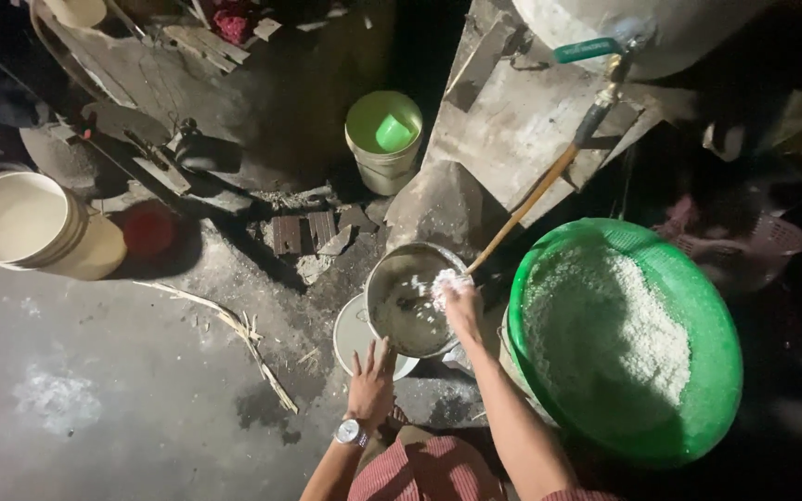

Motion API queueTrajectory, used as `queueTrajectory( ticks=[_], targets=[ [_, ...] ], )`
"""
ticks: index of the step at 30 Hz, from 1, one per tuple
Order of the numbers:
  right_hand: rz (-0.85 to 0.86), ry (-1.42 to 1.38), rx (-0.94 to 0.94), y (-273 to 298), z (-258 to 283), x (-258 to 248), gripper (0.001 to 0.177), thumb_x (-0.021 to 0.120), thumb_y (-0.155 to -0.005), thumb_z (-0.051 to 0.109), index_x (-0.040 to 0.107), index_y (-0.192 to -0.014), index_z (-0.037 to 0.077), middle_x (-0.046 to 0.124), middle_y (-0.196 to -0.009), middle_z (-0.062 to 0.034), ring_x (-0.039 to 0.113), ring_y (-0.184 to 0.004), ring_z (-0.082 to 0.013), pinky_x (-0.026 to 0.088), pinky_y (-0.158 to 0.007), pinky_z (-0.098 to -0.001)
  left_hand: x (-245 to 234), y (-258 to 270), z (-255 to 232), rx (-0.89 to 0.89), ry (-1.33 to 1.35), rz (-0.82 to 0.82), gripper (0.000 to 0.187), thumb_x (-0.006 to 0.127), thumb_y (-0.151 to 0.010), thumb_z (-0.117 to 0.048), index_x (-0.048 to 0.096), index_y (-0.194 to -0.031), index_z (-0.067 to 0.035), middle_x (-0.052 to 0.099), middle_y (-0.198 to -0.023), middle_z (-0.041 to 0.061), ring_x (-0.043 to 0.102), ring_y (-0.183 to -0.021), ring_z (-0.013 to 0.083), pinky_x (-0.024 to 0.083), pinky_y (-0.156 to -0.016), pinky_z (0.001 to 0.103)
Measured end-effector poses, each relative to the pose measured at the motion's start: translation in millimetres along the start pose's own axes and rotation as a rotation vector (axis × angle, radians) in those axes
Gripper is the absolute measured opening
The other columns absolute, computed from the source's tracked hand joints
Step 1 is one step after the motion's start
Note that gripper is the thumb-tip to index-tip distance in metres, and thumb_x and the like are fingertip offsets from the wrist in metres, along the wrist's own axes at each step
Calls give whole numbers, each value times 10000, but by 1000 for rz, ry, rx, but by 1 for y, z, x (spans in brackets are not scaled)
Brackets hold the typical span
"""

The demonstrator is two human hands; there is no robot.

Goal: Transferring rice from a large green basin into a smaller metal pot by hand.

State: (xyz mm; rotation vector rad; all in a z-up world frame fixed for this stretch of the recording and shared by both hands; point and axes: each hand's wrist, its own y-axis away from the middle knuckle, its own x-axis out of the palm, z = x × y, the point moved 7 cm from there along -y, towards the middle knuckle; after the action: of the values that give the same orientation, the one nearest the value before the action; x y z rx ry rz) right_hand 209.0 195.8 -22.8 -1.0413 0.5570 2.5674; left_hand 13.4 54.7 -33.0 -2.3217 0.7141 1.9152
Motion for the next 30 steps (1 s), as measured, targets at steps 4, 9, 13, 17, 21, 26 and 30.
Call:
queueTrajectory(
  ticks=[4, 9, 13, 17, 21, 26, 30],
  targets=[
    [179, -181, 24, 3, -4, 13, 298, 645, -750, 295, 661, -962, 87, 690, -826, -84, 657, -731, -200, 533, -560, -362, 3, 1, 1, -53, 36, 76, 764, 472, -818, 17, 149, -1502, -90, 61, -1577, 110, 82, -1422, 407, 105, -1116, 651],
    [-167, -115, -82, 13, 22, -21, 237, 708, -794, 301, 743, -932, 112, 735, -915, -116, 683, -878, -291, 485, -799, -359, 0, 1, 0, -83, 24, 148, 752, 425, -844, 19, 104, -1513, -101, 21, -1586, 96, 48, -1437, 385, 95, -1127, 639],
    [135, -208, -26, 13, 0, 48, 415, 505, -907, 355, 396, -1241, 133, 438, -1265, -84, 442, -1165, -265, 339, -976, -377, -1, 5, -1, -87, 21, 160, 802, 443, -806, 7, 84, -1514, -104, 28, -1586, 102, 70, -1433, 386, 106, -1124, 638],
    [433, -725, 92, 10, -34, 120, 545, 633, -830, 272, 549, -1280, -24, 584, -1333, -136, 548, -1248, -217, 425, -1031, -301, 22, 1, 6, -49, -18, 31, 927, 558, -726, -132, 75, -1516, -97, 54, -1587, 77, 110, -1420, 390, 121, -1088, 667],
    [375, -1169, 271, 36, 20, 34, 475, 669, -802, 191, 594, -1191, -71, 615, -1229, -181, 596, -1153, -268, 510, -979, -348, 23, 0, 7, -27, -97, 32, 826, 575, -820, -215, 124, -1502, -93, 47, -1584, 82, 140, -1413, 394, 174, -1070, 680],
    [187, -1333, -70, 23, 34, -108, 237, 616, -905, 258, 654, -937, 26, 686, -891, -100, 655, -816, -191, 549, -849, -327, 29, 1, 12, -27, -14, 13, 795, 571, -848, -294, 141, -1496, -126, 33, -1589, 76, 119, -1419, 411, 183, -1063, 682],
    [-397, -868, 374, -52, -112, -143, 377, 753, -729, 465, 740, -916, 139, 743, -854, -22, 714, -737, -116, 536, -663, -175, 21, 2, 9, -44, 4, 104, 810, 579, -886, -316, 90, -1506, -135, -12, -1594, 69, 82, -1430, 404, 179, -1071, 677]
  ],
)
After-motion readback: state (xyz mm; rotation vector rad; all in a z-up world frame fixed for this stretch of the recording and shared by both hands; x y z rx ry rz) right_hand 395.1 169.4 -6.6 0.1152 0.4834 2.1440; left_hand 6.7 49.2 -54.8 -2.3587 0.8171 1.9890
